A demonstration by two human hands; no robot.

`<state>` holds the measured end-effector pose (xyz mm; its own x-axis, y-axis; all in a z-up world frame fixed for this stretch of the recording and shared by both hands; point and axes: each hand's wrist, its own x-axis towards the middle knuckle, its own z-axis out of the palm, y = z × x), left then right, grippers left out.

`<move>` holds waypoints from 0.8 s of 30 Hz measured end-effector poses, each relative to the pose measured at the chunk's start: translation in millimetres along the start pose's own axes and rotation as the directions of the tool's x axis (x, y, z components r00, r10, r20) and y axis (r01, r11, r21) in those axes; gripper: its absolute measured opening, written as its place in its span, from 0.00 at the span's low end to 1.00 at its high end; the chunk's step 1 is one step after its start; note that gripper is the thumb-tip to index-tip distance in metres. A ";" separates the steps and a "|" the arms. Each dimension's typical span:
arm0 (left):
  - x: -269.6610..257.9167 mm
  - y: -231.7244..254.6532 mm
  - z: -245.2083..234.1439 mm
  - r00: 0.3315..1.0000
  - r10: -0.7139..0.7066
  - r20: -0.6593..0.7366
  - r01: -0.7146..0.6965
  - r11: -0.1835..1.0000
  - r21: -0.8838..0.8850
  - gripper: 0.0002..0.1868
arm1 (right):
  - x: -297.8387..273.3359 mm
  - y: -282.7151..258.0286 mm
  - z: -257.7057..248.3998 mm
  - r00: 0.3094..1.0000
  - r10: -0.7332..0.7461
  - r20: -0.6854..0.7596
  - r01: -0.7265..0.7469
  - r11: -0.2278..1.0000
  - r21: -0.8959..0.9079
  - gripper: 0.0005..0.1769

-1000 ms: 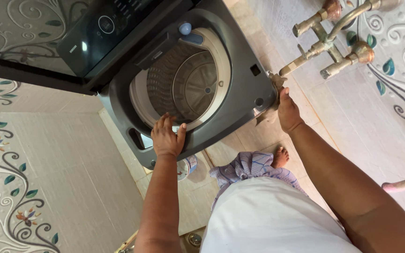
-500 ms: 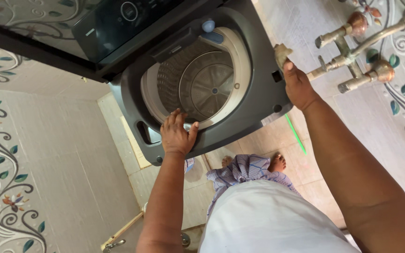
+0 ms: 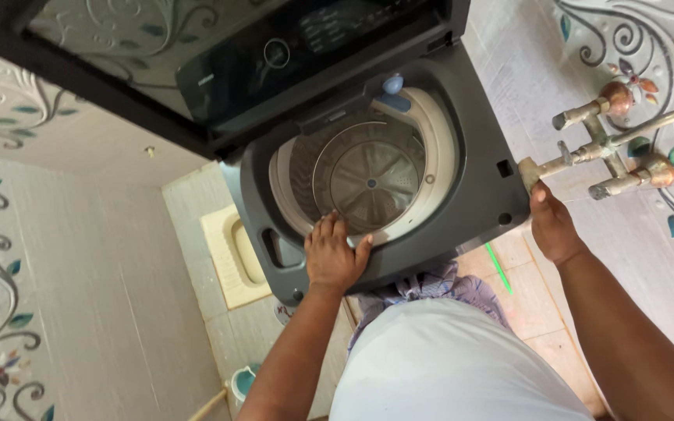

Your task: The person cleans the interior and exterior of a top-loading washing machine using a cloth. They wipe the detergent dispenser, the rim, the control panel, and the inner drum of the machine.

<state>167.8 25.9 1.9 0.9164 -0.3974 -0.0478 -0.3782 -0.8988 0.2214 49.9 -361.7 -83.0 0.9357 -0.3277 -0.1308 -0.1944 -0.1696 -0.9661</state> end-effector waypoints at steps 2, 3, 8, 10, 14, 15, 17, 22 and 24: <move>1.0 0.1 -1.5 0.999 -0.022 0.025 0.023 0.999 -0.025 0.36 | -1.4 -3.3 -0.7 1.000 -0.001 -0.012 0.000 0.999 -0.045 0.47; -0.4 0.7 -1.7 1.000 -0.012 0.014 0.012 0.999 -0.044 0.35 | 2.7 -3.9 -1.5 0.999 -0.048 0.001 0.048 0.994 -0.095 0.44; 2.2 -0.5 -1.2 1.000 -0.024 0.014 0.025 0.998 -0.053 0.34 | 65.4 -30.7 3.2 0.930 -0.302 0.211 0.344 0.916 -0.206 0.36; 2.8 1.2 -1.3 0.999 -0.044 0.017 0.044 0.998 -0.033 0.34 | 100.9 -51.7 6.5 0.934 -0.234 0.269 0.298 0.927 -0.230 0.40; 10.0 4.3 -1.7 0.999 -0.040 -0.025 0.038 0.998 -0.048 0.33 | 175.7 -74.3 9.0 0.907 -0.228 0.354 0.314 0.927 -0.207 0.47; 10.9 4.8 -0.8 0.999 -0.049 -0.022 0.048 0.998 -0.035 0.32 | 192.9 -72.1 12.0 0.909 -0.207 0.360 0.272 0.952 -0.138 0.49; 11.6 6.9 -0.4 0.998 -0.062 -0.014 0.062 0.998 -0.008 0.31 | 218.9 -60.4 14.8 0.914 -0.163 0.372 0.176 0.984 -0.001 0.53; 15.0 11.0 -2.9 0.996 -0.043 -0.072 0.040 0.998 -0.043 0.28 | 224.9 -30.0 14.9 0.921 -0.175 0.347 0.034 0.926 0.377 0.48; 17.3 11.8 -2.7 0.997 -0.042 -0.067 0.040 0.999 -0.026 0.28 | 205.2 -24.9 14.4 0.895 -0.242 0.375 0.021 0.861 0.507 0.48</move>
<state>179.6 8.9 6.3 0.9380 -0.3464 0.0082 -0.3378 -0.9088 0.2450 251.0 -411.3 -89.0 0.9948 0.0960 0.0339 0.0016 0.3185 -0.9479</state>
